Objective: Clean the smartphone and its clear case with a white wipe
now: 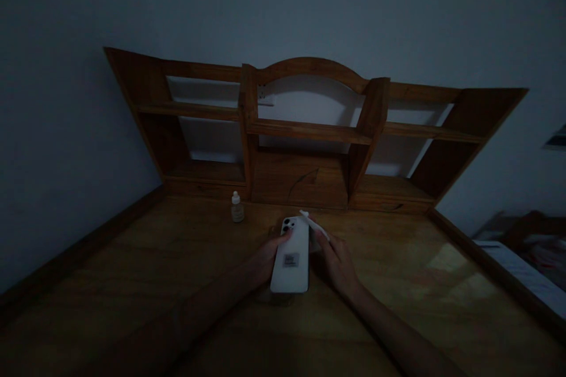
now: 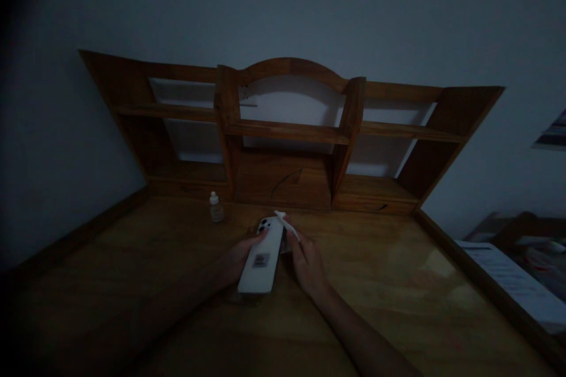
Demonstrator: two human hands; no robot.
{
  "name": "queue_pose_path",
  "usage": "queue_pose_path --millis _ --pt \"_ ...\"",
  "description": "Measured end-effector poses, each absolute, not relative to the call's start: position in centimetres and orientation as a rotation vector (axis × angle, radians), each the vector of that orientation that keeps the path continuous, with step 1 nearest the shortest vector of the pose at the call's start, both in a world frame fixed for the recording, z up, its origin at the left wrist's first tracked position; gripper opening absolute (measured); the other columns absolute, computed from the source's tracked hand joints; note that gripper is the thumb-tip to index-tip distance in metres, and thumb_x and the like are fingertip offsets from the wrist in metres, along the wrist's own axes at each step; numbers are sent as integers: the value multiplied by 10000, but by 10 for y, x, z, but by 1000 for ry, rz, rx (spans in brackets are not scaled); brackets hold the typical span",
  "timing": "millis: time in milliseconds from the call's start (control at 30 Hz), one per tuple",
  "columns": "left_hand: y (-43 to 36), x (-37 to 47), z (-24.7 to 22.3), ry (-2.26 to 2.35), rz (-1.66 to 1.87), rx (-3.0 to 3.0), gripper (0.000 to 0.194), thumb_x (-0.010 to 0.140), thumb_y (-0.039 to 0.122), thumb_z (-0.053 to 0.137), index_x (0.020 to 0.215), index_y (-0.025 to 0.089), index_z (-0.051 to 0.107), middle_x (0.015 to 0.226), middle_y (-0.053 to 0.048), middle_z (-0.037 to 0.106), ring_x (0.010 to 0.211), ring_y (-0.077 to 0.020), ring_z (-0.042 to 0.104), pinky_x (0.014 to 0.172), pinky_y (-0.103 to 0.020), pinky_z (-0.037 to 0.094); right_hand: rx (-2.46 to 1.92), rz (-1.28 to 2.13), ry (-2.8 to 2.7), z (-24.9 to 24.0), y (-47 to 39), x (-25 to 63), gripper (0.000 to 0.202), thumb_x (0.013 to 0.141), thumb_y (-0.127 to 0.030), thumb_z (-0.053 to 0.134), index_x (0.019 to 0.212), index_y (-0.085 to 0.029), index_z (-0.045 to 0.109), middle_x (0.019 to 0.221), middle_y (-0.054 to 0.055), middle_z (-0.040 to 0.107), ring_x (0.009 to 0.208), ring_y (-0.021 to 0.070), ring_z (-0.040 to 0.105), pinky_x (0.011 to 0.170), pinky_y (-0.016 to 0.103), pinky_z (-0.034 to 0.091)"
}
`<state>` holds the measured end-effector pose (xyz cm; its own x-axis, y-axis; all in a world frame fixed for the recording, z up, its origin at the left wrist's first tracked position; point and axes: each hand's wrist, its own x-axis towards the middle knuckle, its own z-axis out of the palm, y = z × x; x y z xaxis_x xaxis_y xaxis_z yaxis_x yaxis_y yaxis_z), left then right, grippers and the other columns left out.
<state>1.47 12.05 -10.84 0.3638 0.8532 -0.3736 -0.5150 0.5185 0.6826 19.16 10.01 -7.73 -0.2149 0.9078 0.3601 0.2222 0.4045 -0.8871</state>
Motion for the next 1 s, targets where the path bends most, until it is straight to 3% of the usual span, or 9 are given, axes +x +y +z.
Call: queue_pose_path --millis 267,400,500,700,833,1000 --pt "112 15 -96 747 1019 608 241 763 87 665 1004 84 644 868 -102 693 703 -187 652 712 -320 521 -1068 767 -1737 -77 94 191 390 972 -409 410 1123 -187 693 840 19 718 748 196 645 688 263 459" --pt "113 14 -99 707 1018 642 261 721 84 714 975 93 655 926 -101 688 784 -189 649 796 -337 515 -1090 714 -1746 -78 96 194 413 961 -404 424 819 -154 720 659 7 660 618 172 604 574 243 405" --pt "114 13 -101 707 1010 641 273 715 87 728 981 101 663 949 -97 686 814 -182 648 836 -335 506 -1092 702 -1761 -77 95 194 421 960 -404 419 765 -156 698 640 10 648 602 175 597 560 249 398" --pt "114 10 -104 668 998 680 393 736 140 731 1118 159 642 1021 -84 678 800 -176 652 791 -319 510 -1077 675 -1834 -73 92 192 402 972 -402 397 905 -187 731 696 14 684 625 197 628 613 270 449" --pt "115 10 -107 707 996 753 310 728 193 748 1013 104 666 873 -82 675 698 -160 628 686 -292 500 -1055 668 -1851 -72 93 192 386 983 -392 373 1204 -241 651 967 37 730 865 256 680 756 328 497" --pt "115 9 -106 767 955 728 310 731 250 752 991 105 666 808 -62 663 629 -137 602 601 -256 472 -1025 699 -1815 -73 95 192 399 990 -393 363 1314 -271 560 1196 35 673 1091 275 625 937 407 467"
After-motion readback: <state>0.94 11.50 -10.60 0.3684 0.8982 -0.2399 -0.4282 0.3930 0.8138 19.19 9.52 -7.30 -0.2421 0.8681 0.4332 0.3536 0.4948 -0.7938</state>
